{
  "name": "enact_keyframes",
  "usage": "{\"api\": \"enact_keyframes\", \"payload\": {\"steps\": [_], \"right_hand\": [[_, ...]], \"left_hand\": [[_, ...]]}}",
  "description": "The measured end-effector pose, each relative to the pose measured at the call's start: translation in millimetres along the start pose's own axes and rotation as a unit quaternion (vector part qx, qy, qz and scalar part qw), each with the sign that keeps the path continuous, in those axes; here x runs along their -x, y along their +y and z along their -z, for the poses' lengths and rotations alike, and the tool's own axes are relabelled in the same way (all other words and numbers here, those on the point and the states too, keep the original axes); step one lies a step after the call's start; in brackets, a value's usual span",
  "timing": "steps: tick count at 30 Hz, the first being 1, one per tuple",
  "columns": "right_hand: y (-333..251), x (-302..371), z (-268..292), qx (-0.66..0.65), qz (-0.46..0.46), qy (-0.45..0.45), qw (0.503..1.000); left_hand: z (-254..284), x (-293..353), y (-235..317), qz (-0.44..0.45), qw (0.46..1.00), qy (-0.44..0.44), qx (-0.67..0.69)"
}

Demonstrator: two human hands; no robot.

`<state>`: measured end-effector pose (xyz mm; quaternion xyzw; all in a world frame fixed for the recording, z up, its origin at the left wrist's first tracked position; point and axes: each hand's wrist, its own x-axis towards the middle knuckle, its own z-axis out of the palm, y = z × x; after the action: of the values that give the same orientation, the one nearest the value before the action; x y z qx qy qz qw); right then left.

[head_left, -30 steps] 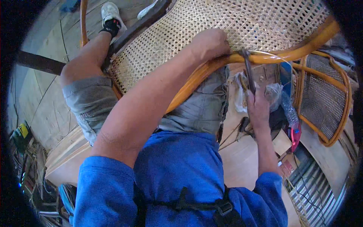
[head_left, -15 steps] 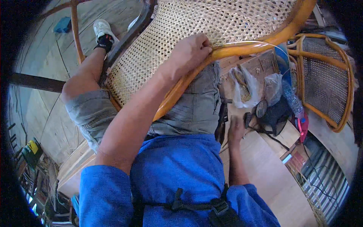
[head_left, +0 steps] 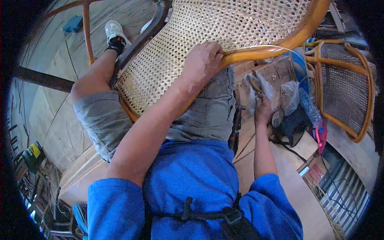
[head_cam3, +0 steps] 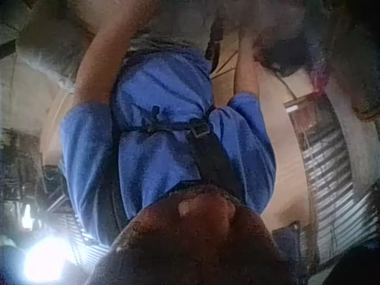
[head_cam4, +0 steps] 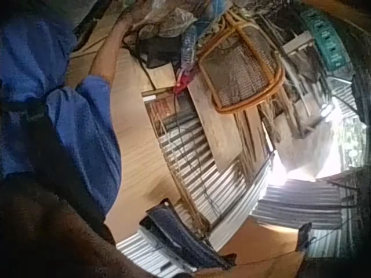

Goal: The person repairs a rattan chair by inserting thin strips into the frame and securing them with a hammer. The person works on the edge of the chair seat, repeatedly positioning the strips and tapping them into place.

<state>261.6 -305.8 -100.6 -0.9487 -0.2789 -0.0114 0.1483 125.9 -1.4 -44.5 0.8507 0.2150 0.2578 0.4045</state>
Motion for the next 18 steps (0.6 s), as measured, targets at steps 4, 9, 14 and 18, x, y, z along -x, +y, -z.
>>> {"api": "enact_keyframes", "payload": {"steps": [4,9,14,18], "right_hand": [[-1,-4,6,-0.025,-0.020,-0.050,0.998],[-2,-2,18,-0.013,-0.020,-0.062,0.998],[-52,3,63,-0.244,-0.122,-0.089,0.958],[-119,16,94,-0.390,-0.227,-0.145,0.880]], "left_hand": [[1,3,-4,-0.021,0.999,0.018,0.024],[7,9,6,-0.027,1.000,0.005,-0.002],[13,43,63,-0.046,0.995,-0.055,0.069],[-11,55,80,0.114,0.940,-0.209,0.244]]}}
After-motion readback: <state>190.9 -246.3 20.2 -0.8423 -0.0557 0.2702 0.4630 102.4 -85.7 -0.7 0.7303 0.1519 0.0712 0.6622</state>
